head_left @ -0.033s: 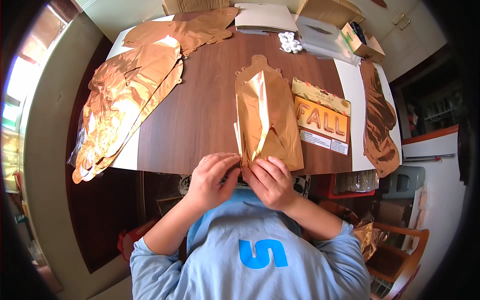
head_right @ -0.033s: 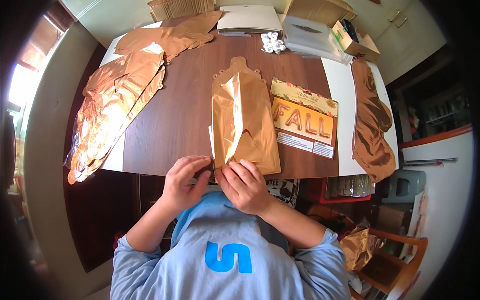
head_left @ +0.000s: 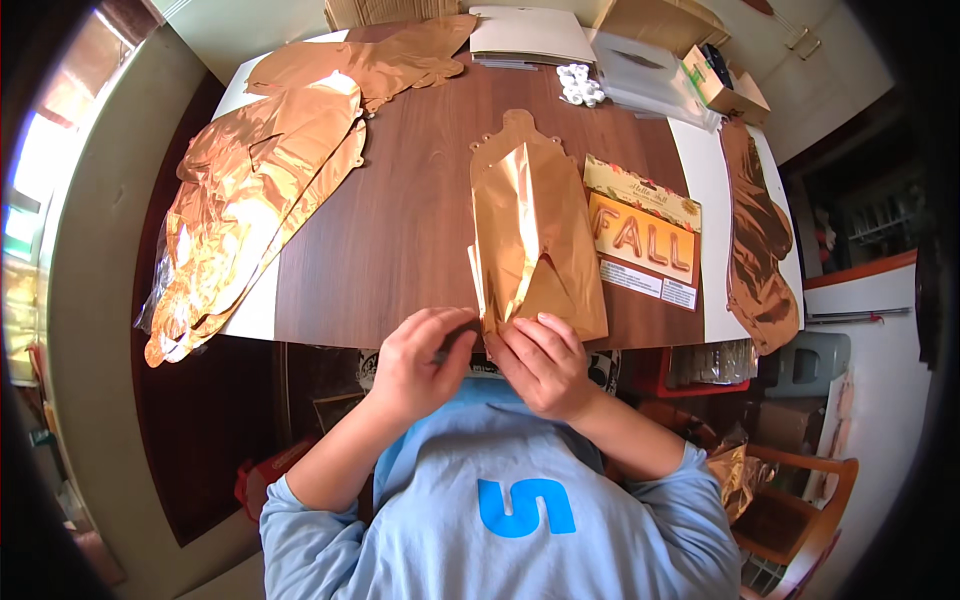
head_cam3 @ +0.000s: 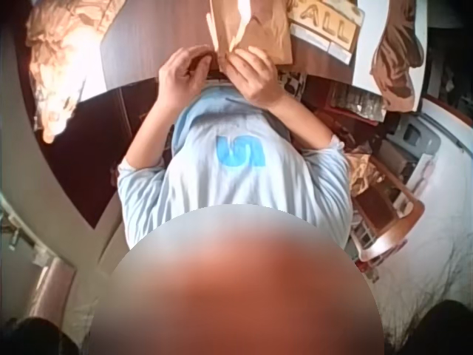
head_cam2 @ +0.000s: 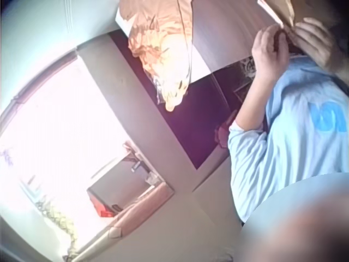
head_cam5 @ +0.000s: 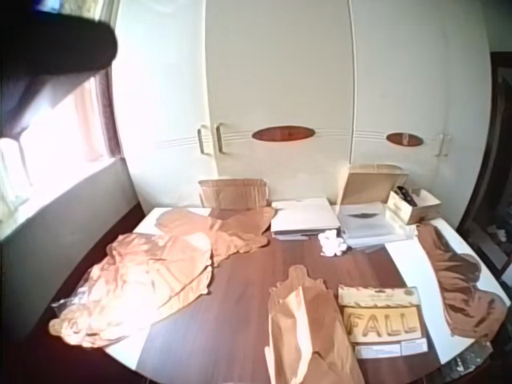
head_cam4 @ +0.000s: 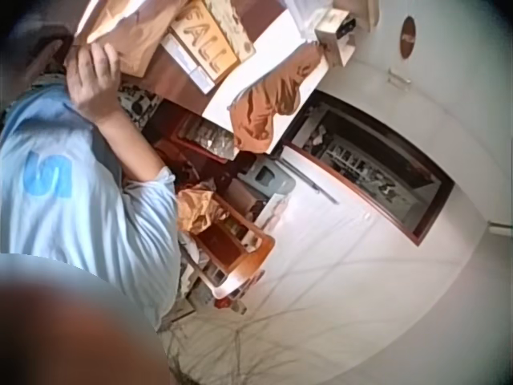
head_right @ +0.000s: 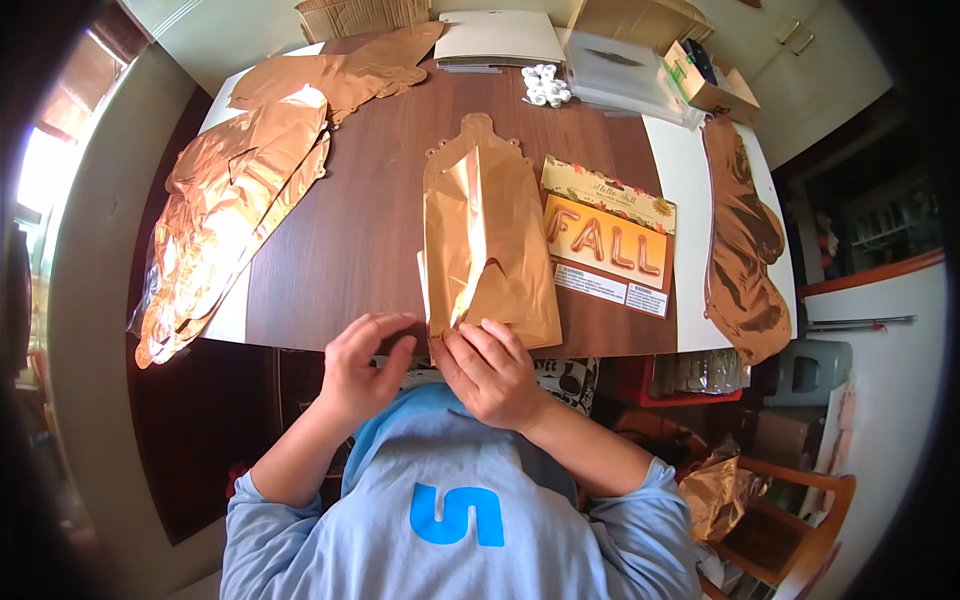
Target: Folding a large letter-shaped foil balloon and placing it into its packaging.
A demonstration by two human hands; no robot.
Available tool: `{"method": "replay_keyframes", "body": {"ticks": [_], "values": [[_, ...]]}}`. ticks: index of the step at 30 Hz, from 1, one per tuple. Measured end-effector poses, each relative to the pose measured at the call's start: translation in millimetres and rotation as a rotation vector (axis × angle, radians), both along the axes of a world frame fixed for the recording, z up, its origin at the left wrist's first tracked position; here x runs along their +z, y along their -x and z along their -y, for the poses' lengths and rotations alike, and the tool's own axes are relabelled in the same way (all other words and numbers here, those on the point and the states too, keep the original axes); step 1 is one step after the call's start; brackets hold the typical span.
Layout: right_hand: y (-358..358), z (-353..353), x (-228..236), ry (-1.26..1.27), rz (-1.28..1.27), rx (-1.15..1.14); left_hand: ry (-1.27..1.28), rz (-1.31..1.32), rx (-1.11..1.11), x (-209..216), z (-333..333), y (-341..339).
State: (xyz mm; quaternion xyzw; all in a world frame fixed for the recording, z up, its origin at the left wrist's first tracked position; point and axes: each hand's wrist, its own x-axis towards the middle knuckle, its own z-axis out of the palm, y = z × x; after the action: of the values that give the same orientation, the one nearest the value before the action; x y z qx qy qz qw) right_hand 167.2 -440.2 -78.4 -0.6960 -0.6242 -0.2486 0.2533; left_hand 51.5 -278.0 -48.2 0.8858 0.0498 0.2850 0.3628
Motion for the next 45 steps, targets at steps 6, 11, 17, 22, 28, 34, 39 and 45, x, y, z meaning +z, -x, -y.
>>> {"method": "replay_keyframes", "body": {"ticks": [6, 11, 17, 22, 28, 34, 39, 45], "values": [[-8.0, 1.1, 8.8, -0.078, 0.042, 0.018, 1.122, -0.474, -0.003, 22.0, -9.8, -13.1], [-9.7, 1.7, 9.6, -0.043, 0.082, 0.071, 1.005, -0.576, -0.032, 29.6, -15.5, -34.6], [-16.5, 0.0, 9.7, -0.037, 0.133, 0.165, 0.8, -0.658, -0.055, 20.9, -24.8, -60.0], [-17.4, -2.5, 4.4, -0.039, 0.135, 0.227, 0.96, -0.579, -0.056, 15.8, -31.7, -73.9], [-15.6, -7.0, 2.3, 0.003, 0.098, 0.185, 0.988, -0.581, -0.107, 32.6, -40.2, -83.9], [-14.7, -13.6, 6.6, 0.079, 0.05, 0.156, 0.713, -0.573, -0.022, 3.9, -53.2, -88.7], [-15.0, -13.1, 7.5, 0.132, 0.006, 0.174, 0.316, -0.484, 0.087, 8.5, -50.1, -88.3], [-14.4, -14.5, 9.0, 0.156, -0.027, 0.184, 0.089, -0.365, 0.037, -6.4, -59.5, -89.2]]}}
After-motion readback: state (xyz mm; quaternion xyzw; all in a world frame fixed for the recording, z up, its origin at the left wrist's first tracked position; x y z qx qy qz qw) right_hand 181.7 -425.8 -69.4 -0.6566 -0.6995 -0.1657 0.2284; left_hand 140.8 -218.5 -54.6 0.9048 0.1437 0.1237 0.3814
